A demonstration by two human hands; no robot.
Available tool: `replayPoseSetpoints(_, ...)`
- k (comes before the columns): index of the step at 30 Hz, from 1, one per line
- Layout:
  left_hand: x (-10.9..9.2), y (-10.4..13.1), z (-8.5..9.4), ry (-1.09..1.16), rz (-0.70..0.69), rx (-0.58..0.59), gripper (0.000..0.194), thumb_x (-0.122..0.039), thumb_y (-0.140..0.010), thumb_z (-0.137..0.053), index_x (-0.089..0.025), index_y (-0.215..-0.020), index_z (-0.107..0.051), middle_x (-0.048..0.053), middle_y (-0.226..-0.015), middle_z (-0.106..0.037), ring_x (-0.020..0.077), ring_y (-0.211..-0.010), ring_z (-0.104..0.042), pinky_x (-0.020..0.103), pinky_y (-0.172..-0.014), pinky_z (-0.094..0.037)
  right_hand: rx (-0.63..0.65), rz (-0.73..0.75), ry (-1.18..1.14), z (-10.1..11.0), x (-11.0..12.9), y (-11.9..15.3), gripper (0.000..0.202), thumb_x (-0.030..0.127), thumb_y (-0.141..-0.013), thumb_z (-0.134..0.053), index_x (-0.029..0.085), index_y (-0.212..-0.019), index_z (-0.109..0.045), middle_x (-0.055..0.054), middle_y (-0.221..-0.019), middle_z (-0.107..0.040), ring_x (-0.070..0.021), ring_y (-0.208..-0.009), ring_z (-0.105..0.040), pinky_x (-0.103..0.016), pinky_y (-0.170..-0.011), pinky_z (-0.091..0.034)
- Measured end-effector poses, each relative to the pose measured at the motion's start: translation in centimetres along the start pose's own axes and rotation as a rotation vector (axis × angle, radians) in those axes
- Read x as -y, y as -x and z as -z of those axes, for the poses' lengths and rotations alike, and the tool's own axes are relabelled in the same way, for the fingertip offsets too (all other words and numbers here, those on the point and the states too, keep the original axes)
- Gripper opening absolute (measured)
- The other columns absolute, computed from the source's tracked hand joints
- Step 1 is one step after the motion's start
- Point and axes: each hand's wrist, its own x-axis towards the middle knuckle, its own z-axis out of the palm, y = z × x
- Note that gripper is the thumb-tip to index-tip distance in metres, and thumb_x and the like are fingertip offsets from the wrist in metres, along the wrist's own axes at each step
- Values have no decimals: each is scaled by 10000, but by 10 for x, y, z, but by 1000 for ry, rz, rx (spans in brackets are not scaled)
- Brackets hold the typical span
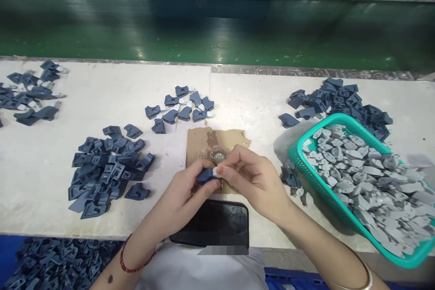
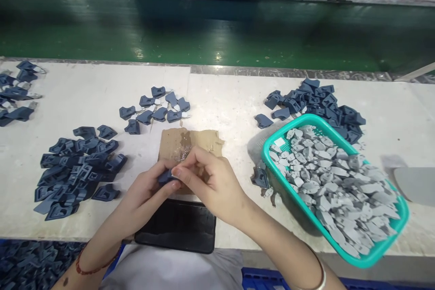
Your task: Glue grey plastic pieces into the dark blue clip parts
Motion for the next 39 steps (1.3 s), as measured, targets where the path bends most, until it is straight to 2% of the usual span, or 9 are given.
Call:
replayPoseSetpoints(2, 1, 0, 1, 69, 6, 7, 280, -473, -1024, -524, -206, -967, -588, -15, -748, -506, 148, -693, -473, 263, -610, -344, 19, 100, 151, 3, 2, -2, 227, 356, -1020, -566, 207, -849, -569, 32, -683, -607, -98, -560, -510, -228, -531, -395)
replayPoseSetpoints(6, 2, 1, 3, 389, 43, 200, 350, -546, -986, -560, -201, -942, -533, -45, -702, -424, 98, -552, -362, 245, -516, -289, 133, 424, 467, 9, 6, -6, 263, 284, -1066, -433, 199, -849, -554, -5, -736, -574, -128, -630, -507, -252, -589, -406)
replayPoseSetpoints(9, 1, 1, 3, 295, 18, 165, 326, -504, -931, -672, -211, -989, -541, -45, -734, -465, 101, -586, -397, 237, -544, -312, 125, 532, 590, 10, 5, -7, 322, 282, -1081, -376, 203, -812, -535, -17, -720, -543, -144, -634, -488, -263, -581, -391)
replayPoseSetpoints(12, 0, 0, 2, -71, -93, -8, 218, -425, -1000, -588, -208, -1009, -587, -11, -819, -569, 139, -724, -509, 251, -649, -372, 61, 530, 643, 9, 3, -6, 344, 278, -1085, -367, 214, -773, -498, -5, -693, -522, -140, -610, -465, -263, -574, -375)
replayPoseSetpoints(15, 0, 0, 2, -244, -154, -25, 244, -399, -1054, -470, -200, -967, -580, -4, -836, -598, 151, -757, -533, 256, -669, -384, 67, 510, 676, 9, 3, -5, 356, 286, -1092, -350, 215, -768, -478, 0, -698, -515, -137, -615, -462, -258, -580, -369)
replayPoseSetpoints(20, 1, 1, 1, -243, -128, -12, 295, -413, -1071, -407, -203, -897, -519, -41, -750, -506, 132, -672, -456, 254, -611, -354, 99, 456, 721, 5, 1, -3, 361, 265, -1097, -315, 213, -772, -462, 11, -685, -502, -135, -600, -461, -262, -590, -354)
replayPoseSetpoints(25, 1, 1, -1, -247, -115, -17, 288, -398, -1072, -401, -201, -894, -511, -42, -750, -512, 132, -672, -458, 255, -615, -354, 102, 453, 770, 1, 0, -4, 358, 260, -1096, -313, 218, -763, -436, 16, -664, -484, -138, -578, -452, -269, -570, -330)
replayPoseSetpoints(34, -1, 1, -2, -188, -133, -28, 287, -395, -1041, -460, -182, -926, -614, 23, -822, -660, 179, -736, -581, 264, -662, -443, 146, 411, 684, 2, 5, -3, 340, 266, -1098, -325, 229, -766, -387, 39, -650, -452, -120, -563, -437, -256, -554, -326)
replayPoseSetpoints(39, 0, 4, -7, -166, -147, -28, 300, -398, -1048, -446, -186, -973, -644, 31, -855, -682, 190, -772, -616, 262, -675, -468, 151, 351, 689, 4, 11, 1, 380, 305, -1097, -336, 219, -739, -430, 22, -665, -506, -122, -583, -469, -258, -561, -345)
